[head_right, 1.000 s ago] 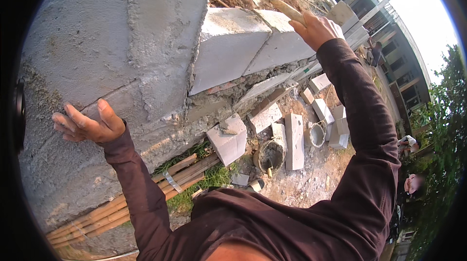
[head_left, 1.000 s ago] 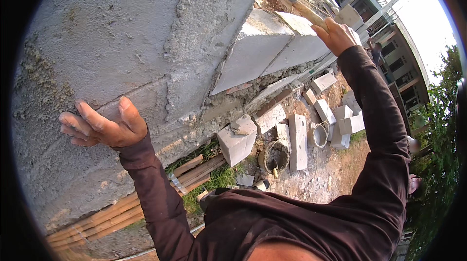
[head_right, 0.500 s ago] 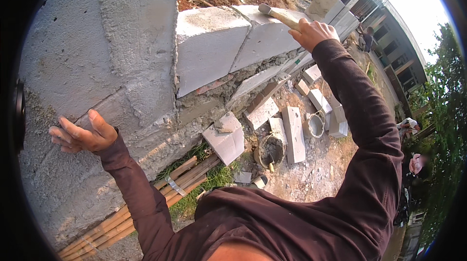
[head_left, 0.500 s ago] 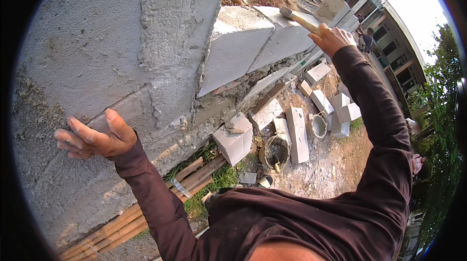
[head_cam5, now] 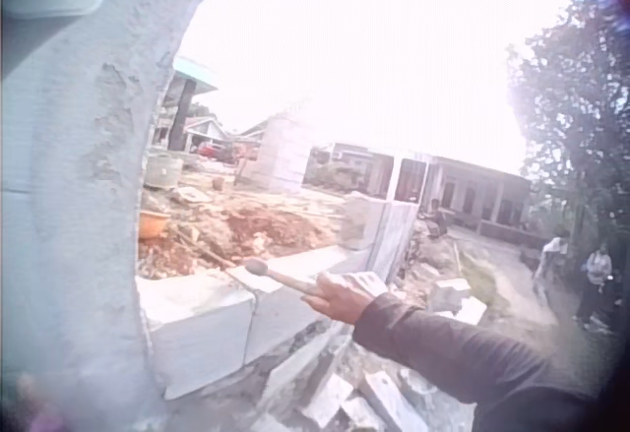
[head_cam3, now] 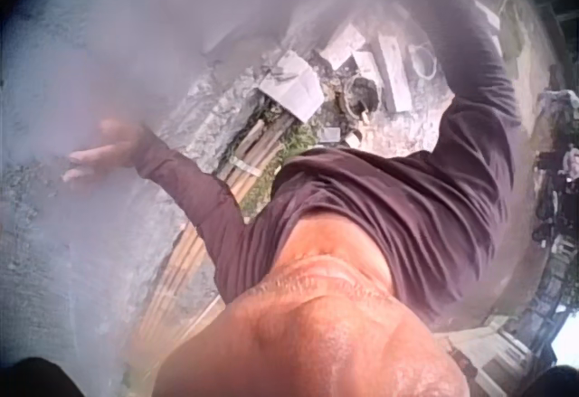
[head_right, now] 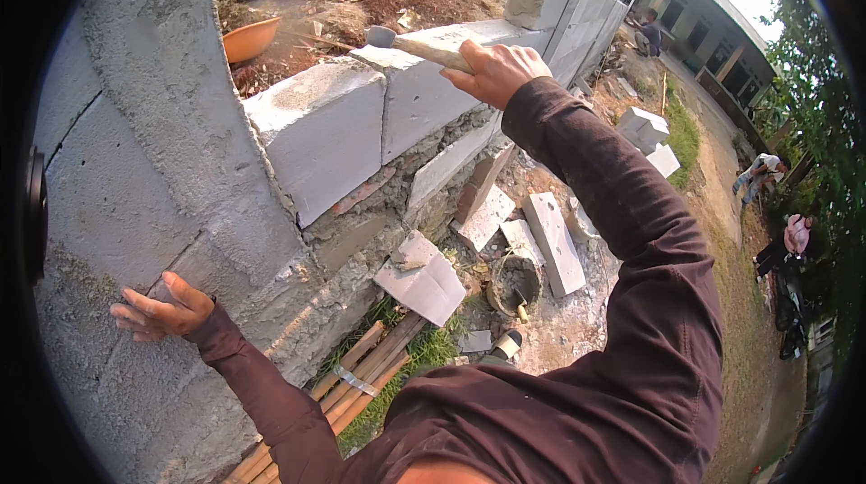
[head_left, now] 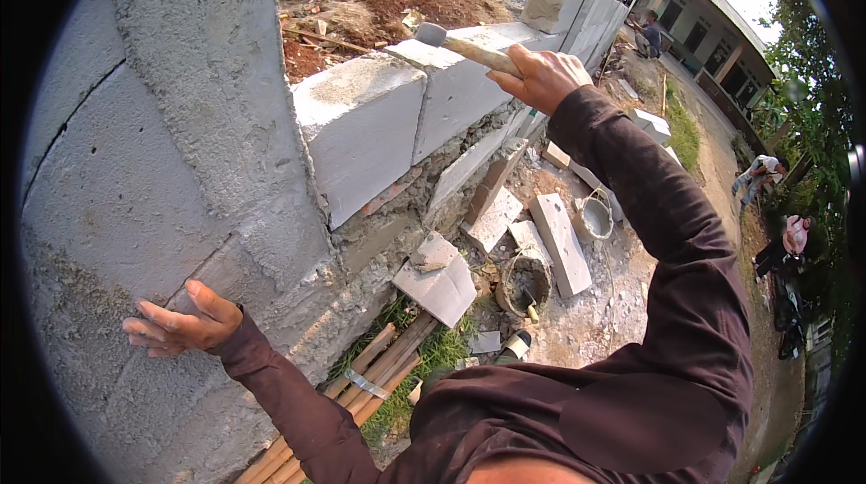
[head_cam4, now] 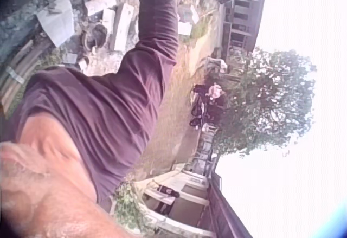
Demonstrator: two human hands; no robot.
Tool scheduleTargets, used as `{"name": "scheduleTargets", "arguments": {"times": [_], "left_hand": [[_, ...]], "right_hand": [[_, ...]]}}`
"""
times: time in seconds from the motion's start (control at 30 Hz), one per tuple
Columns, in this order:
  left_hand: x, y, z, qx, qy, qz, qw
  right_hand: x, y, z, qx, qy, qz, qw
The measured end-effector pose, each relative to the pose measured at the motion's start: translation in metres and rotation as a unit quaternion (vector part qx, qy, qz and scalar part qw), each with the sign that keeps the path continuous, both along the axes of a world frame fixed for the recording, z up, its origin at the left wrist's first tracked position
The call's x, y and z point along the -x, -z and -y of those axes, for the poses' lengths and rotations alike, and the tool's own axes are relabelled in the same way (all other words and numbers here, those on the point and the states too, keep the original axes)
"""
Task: The person walks to a construction site, picks up a bucket of mortar, and uses a trowel to apply mortar to a partially built wall. They place concrete blocks onto the wall, adjust their position, and continue applying mortar between blocks.
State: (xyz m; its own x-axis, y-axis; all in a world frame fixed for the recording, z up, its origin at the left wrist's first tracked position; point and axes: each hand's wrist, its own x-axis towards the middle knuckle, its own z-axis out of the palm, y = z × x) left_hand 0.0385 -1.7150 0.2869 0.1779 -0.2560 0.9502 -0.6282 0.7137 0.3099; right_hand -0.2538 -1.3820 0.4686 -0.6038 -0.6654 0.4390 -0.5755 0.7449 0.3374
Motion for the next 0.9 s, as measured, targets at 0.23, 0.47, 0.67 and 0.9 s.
{"name": "scheduleTargets", "arguments": {"times": [0.23,0.47,0.67,0.9], "left_hand": [[0.002,0.003,-0.004,-0.017,0.021,0.007,1.0],[-0.031,-0.004,-0.019,0.063,0.094,0.07,0.991],[0.006,0.031,-0.149,-0.089,0.405,0.063,0.908],[0.117,0.049,-0.252,-0.136,0.478,0.156,0.854]], "right_hand": [[0.009,0.036,-0.076,0.126,0.137,0.067,0.98],[-0.109,0.255,-0.22,0.188,0.359,0.309,0.86],[-0.264,0.409,-0.374,0.158,0.643,0.497,0.561],[-0.345,0.528,-0.538,0.118,0.712,0.544,0.429]]}}
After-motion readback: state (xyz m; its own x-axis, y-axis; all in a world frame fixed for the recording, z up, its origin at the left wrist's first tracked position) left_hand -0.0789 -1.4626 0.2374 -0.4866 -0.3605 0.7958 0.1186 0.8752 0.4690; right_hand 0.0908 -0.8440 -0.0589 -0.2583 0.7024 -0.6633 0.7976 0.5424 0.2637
